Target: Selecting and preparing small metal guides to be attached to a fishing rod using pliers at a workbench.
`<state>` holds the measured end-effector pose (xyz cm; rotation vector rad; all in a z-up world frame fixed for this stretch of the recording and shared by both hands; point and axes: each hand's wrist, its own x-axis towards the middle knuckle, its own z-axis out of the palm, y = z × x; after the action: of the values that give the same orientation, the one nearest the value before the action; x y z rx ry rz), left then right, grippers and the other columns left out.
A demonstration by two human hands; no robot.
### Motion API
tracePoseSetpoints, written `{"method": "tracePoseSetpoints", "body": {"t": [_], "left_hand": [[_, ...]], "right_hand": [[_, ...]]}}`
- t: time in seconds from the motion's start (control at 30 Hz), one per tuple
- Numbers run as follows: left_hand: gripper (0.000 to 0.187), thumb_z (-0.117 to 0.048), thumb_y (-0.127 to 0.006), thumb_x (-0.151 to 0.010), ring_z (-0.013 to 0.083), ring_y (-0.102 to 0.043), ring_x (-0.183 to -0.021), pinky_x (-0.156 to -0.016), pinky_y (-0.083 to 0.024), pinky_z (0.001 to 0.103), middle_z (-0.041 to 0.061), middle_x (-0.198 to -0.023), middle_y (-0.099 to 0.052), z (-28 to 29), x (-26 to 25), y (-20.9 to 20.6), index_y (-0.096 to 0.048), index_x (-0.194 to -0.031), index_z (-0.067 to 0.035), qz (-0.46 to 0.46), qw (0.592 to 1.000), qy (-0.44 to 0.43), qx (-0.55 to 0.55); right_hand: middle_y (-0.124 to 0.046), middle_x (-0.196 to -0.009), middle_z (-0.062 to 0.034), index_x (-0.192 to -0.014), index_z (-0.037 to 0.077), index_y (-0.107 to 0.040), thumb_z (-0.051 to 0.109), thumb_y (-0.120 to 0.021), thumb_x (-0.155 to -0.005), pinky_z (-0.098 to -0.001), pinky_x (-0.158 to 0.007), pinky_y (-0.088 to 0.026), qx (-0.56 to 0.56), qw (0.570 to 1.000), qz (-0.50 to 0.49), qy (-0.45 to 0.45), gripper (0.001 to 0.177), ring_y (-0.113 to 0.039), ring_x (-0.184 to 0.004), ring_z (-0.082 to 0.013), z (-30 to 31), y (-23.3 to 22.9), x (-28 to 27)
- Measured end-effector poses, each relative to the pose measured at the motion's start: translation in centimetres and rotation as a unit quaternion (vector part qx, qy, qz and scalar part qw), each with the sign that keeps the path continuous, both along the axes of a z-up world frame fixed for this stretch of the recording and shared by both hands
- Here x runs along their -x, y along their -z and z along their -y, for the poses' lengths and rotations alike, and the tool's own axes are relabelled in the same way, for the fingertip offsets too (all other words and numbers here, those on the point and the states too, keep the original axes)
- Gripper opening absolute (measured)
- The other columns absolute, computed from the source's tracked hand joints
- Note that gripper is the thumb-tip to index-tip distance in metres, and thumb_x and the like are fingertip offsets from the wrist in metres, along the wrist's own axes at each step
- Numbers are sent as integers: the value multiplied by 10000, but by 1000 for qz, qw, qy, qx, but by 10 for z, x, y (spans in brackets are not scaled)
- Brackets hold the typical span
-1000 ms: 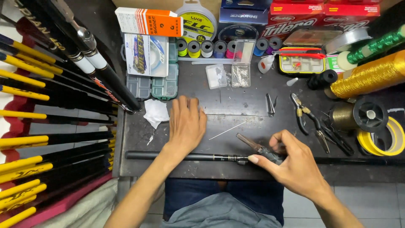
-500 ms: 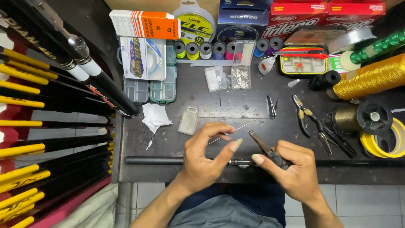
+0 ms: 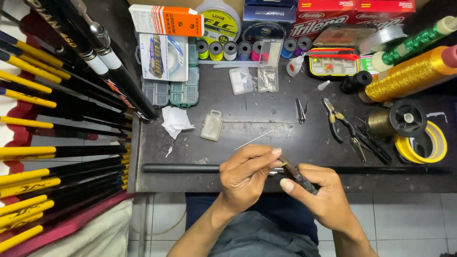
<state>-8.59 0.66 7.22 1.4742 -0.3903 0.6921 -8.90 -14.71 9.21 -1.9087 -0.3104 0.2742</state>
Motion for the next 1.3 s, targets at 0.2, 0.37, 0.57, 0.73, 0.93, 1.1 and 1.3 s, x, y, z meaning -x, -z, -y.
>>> {"method": "tracePoseSetpoints", "body": {"t": [0.2,0.37,0.57,0.73,0.93,1.1,1.3], "left_hand": [[51,-6,-517,-856,226,-615,-709,-639,-527,272,109,-808,-592,8,6,-6,-562,-872,-25,-17,998,-63,-9],[87,-130,-544,-871,219,-587,-821,-780,-523,310,84,-829,-541,0,8,-10,-544,-870,-43,-147,944,165,244],[69,-105,-590,-843,245,-607,-849,-828,-529,344,93,-845,-582,-10,5,-7,-577,-875,-45,-137,926,231,266],[65,-82,-613,-820,249,-618,-835,-823,-540,354,101,-834,-596,-13,3,-5,-588,-864,-40,-135,924,235,271],[61,-60,-616,-811,255,-633,-848,-821,-561,345,116,-852,-610,-17,3,-10,-592,-863,-38,-143,930,232,247],[37,-29,-593,-825,259,-646,-866,-798,-561,294,110,-868,-621,-16,9,-18,-599,-862,-29,-185,933,185,248],[29,-51,-589,-834,270,-650,-851,-795,-562,319,91,-849,-631,-10,10,-15,-616,-837,-41,-211,914,176,297]], "right_hand": [[-338,-561,20,-514,92,-401,215,-603,-778,-233,-522,-277,-51,996,-71,-33,354,-322,-543,-104,-3,-2,7],[-278,-575,7,-499,83,-311,131,-685,-674,-216,-542,-336,7,993,102,54,416,-466,-624,-127,-14,-5,12],[-298,-544,-7,-510,34,-452,90,-743,-606,-231,-554,-389,71,966,237,71,311,-514,-641,-174,-17,-11,9],[-312,-541,-4,-556,26,-539,101,-747,-609,-217,-528,-397,86,964,242,67,228,-517,-596,-147,-15,-12,8],[-309,-540,-3,-620,22,-600,122,-759,-607,-205,-545,-429,117,958,254,67,188,-526,-602,-140,-10,-13,8],[-294,-537,-24,-505,30,-461,164,-800,-642,-240,-451,-352,224,901,360,89,389,-493,-553,-163,-7,-7,10],[-290,-547,-42,-505,16,-462,80,-798,-649,-280,-521,-398,213,890,391,95,372,-497,-609,-242,-12,-11,6]]}}
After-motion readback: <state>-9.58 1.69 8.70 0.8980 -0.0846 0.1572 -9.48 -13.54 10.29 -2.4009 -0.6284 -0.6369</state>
